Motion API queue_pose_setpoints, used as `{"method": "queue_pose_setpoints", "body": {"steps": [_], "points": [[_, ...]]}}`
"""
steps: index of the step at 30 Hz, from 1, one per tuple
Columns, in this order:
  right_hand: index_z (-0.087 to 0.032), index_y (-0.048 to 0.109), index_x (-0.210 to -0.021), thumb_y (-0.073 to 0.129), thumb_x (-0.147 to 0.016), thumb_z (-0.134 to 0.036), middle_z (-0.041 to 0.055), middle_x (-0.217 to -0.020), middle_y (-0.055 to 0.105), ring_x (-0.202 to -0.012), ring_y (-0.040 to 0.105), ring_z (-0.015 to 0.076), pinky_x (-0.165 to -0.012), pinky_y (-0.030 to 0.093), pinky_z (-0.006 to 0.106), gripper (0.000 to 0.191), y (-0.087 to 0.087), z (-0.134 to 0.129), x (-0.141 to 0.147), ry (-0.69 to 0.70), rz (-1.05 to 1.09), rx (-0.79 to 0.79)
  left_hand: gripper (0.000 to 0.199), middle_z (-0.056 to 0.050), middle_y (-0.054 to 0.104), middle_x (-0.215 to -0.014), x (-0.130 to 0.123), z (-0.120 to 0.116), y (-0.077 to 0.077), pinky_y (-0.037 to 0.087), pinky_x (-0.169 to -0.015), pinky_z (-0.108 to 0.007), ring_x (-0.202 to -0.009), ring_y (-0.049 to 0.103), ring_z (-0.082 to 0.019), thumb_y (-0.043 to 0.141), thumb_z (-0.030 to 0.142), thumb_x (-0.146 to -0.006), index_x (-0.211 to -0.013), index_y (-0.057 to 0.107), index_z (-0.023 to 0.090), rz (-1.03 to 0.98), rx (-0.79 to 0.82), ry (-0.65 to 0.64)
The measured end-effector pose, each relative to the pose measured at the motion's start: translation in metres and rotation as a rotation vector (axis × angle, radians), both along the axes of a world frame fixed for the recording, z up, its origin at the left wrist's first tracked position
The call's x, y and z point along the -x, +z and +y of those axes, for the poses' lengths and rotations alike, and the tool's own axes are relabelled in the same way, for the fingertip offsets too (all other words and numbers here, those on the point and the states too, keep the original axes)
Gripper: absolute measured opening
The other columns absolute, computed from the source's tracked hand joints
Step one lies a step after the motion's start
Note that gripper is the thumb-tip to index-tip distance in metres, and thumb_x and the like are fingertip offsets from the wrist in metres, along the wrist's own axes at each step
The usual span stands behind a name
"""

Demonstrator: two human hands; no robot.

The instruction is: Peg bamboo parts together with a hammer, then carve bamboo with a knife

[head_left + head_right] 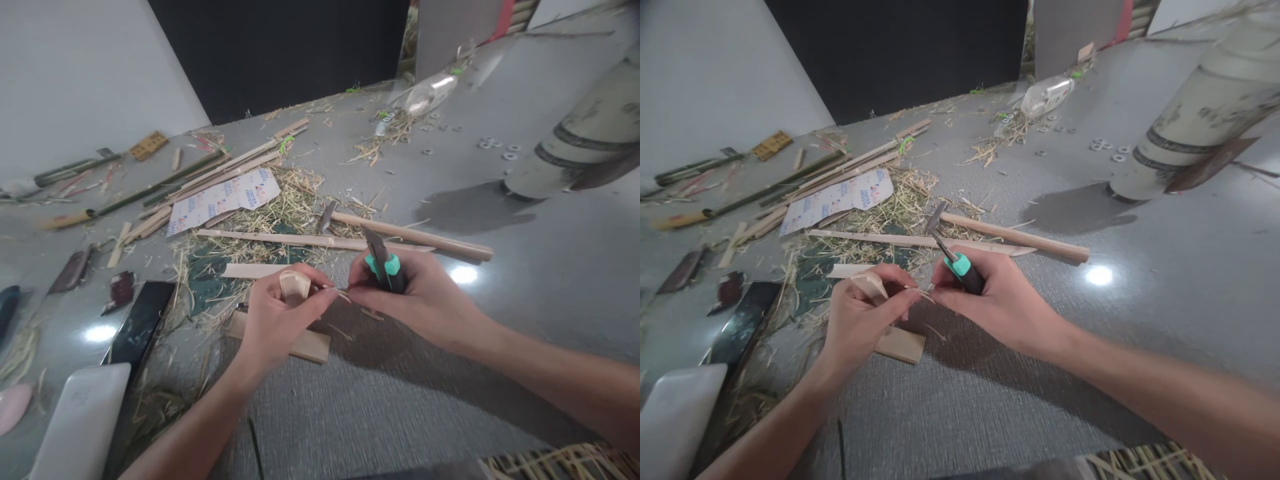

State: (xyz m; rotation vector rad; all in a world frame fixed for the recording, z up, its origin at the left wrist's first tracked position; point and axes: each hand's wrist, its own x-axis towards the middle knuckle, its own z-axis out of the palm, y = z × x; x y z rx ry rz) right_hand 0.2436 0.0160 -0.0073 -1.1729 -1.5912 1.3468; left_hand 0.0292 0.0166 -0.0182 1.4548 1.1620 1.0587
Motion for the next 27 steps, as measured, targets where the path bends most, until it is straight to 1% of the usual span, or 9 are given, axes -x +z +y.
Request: {"method": "queue_pose_setpoints", "body": {"steps": [2,5,9,12,16,19,21,24,27], "points": [[-0.020,0.070,-0.090,0.071,-0.093,-0.029,-0.0038,-0.071,0.061,-0.062,0.052,0.0083,-0.058,0.041,0.021,0.010,0.0016,0.0009,-0.0002,0.033,-0.032,0.039,0.009,0.003,0.062,-0.056,0.0000,0.0001,-0.0001,0.042,-0.046,-0.019,-0.050,0.054,-0.009,0.081,0.024,-0.084,-0.079,0.075,0.020,0.005,-0.012,-0.004],[-0.020,0.074,-0.093,0.069,-0.095,-0.034,-0.0022,-0.071,0.062,-0.063,0.052,0.0100,-0.056,0.039,0.022,0.015,0.0038,0.0013,-0.0003,0.071,-0.094,0.106,0.009,0.004,0.060,-0.055,-0.0008,0.0004,0.0005,0.040,-0.045,-0.020,-0.049,0.052,-0.009,0.080,0.023,-0.084,-0.078,0.074,0.020,0.019,-0.054,-0.001],[-0.020,0.074,-0.091,0.071,-0.091,-0.037,-0.0015,-0.070,0.059,-0.063,0.050,0.0107,-0.053,0.036,0.022,0.018,0.0029,0.0010,-0.0006,0.055,-0.150,0.142,0.011,0.004,0.061,-0.058,-0.0028,0.0007,0.0013,0.044,-0.049,-0.022,-0.053,0.055,-0.010,0.078,0.018,-0.082,-0.075,0.071,0.020,0.037,-0.120,0.014],[-0.020,0.073,-0.088,0.073,-0.088,-0.038,-0.0024,-0.068,0.057,-0.061,0.046,0.0100,-0.051,0.034,0.022,0.018,0.0010,0.0009,-0.0010,0.039,-0.190,0.153,0.013,0.003,0.063,-0.059,-0.0036,0.0000,0.0007,0.047,-0.053,-0.024,-0.056,0.057,-0.012,0.076,0.016,-0.083,-0.074,0.069,0.020,0.066,-0.168,0.009],[-0.019,0.070,-0.084,0.071,-0.087,-0.031,-0.0034,-0.066,0.055,-0.060,0.045,0.0090,-0.050,0.034,0.021,0.013,0.0001,0.0012,-0.0008,0.022,-0.208,0.128,0.017,0.003,0.064,-0.063,-0.0037,-0.0026,-0.0008,0.045,-0.053,-0.023,-0.059,0.056,-0.012,0.075,0.017,-0.086,-0.073,0.067,0.021,0.101,-0.189,-0.001],[-0.018,0.067,-0.079,0.068,-0.086,-0.027,-0.0040,-0.063,0.051,-0.057,0.041,0.0079,-0.048,0.031,0.021,0.012,-0.0003,0.0008,0.0007,0.014,-0.209,0.097,0.020,0.003,0.061,-0.065,-0.0041,-0.0041,-0.0014,0.043,-0.052,-0.022,-0.060,0.053,-0.011,0.074,0.017,-0.087,-0.070,0.063,0.020,0.132,-0.178,-0.002],[-0.018,0.066,-0.077,0.068,-0.086,-0.026,-0.0038,-0.062,0.051,-0.057,0.042,0.0081,-0.049,0.031,0.021,0.013,-0.0010,0.0004,0.0016,0.004,-0.198,0.108,0.022,0.003,0.059,-0.065,-0.0043,-0.0045,-0.0017,0.040,-0.051,-0.022,-0.060,0.051,-0.011,0.074,0.019,-0.088,-0.069,0.061,0.020,0.169,-0.168,0.006],[-0.017,0.067,-0.079,0.068,-0.085,-0.027,-0.0024,-0.063,0.057,-0.057,0.050,0.0098,-0.049,0.035,0.021,0.012,-0.0024,0.0000,0.0020,-0.003,-0.173,0.168,0.023,0.002,0.058,-0.067,-0.0040,-0.0048,-0.0020,0.036,-0.050,-0.023,-0.060,0.048,-0.012,0.073,0.020,-0.088,-0.070,0.060,0.019,0.207,-0.167,0.021],[-0.017,0.069,-0.080,0.068,-0.086,-0.027,-0.0004,-0.066,0.062,-0.059,0.055,0.0112,-0.051,0.039,0.022,0.011,-0.0034,0.0002,0.0013,0.030,-0.140,0.220,0.023,0.003,0.054,-0.066,-0.0034,-0.0056,-0.0020,0.034,-0.050,-0.024,-0.059,0.045,-0.011,0.072,0.023,-0.090,-0.070,0.060,0.019,0.237,-0.194,0.013]]}}
